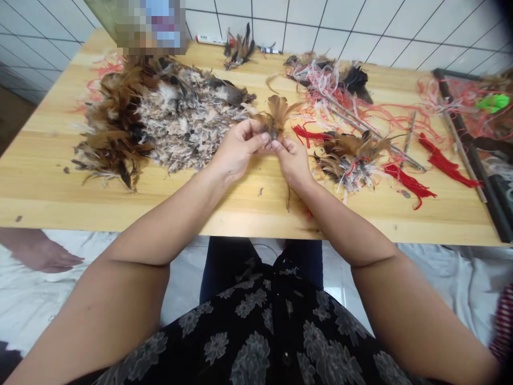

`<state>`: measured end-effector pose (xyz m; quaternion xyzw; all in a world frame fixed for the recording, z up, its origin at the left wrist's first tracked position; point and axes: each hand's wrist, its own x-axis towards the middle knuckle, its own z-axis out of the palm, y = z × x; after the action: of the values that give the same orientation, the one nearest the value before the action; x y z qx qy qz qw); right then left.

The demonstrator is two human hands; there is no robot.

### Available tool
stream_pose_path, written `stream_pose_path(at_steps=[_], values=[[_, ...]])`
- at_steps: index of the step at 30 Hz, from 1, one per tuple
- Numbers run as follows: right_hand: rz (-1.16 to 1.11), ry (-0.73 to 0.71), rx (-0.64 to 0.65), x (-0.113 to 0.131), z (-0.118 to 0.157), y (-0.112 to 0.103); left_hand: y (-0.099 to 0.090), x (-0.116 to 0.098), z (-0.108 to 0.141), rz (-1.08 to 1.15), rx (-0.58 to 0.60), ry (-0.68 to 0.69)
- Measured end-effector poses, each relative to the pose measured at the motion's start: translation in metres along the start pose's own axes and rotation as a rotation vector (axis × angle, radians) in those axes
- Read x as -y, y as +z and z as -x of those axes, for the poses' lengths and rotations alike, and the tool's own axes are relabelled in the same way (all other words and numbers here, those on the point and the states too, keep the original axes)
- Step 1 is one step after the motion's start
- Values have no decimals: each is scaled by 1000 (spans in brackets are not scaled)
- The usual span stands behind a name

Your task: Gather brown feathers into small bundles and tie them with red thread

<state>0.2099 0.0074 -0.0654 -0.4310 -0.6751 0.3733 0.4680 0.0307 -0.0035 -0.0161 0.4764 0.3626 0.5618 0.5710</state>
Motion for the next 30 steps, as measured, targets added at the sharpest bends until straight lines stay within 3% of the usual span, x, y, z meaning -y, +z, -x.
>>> stream_pose_path(at_steps=[3, 7, 12, 19, 25, 30], values=[[-44, 44, -18, 6, -2, 1, 0, 4, -1, -2, -12, -5], [-126, -8, 55, 8, -4, 3, 5, 4, 0, -27, -38, 34], [-44, -5, 66, 11, -5, 1, 6, 1, 2, -31, -16, 44], [25, 3, 123, 14, -5, 0, -6, 0, 1, -20, 122, -32], [-60, -71, 266, 14, 1, -6, -15, 1, -2, -87, 238, -4], [-109, -76, 271, 17, 3, -7, -18, 5, -3, -160, 252, 52]])
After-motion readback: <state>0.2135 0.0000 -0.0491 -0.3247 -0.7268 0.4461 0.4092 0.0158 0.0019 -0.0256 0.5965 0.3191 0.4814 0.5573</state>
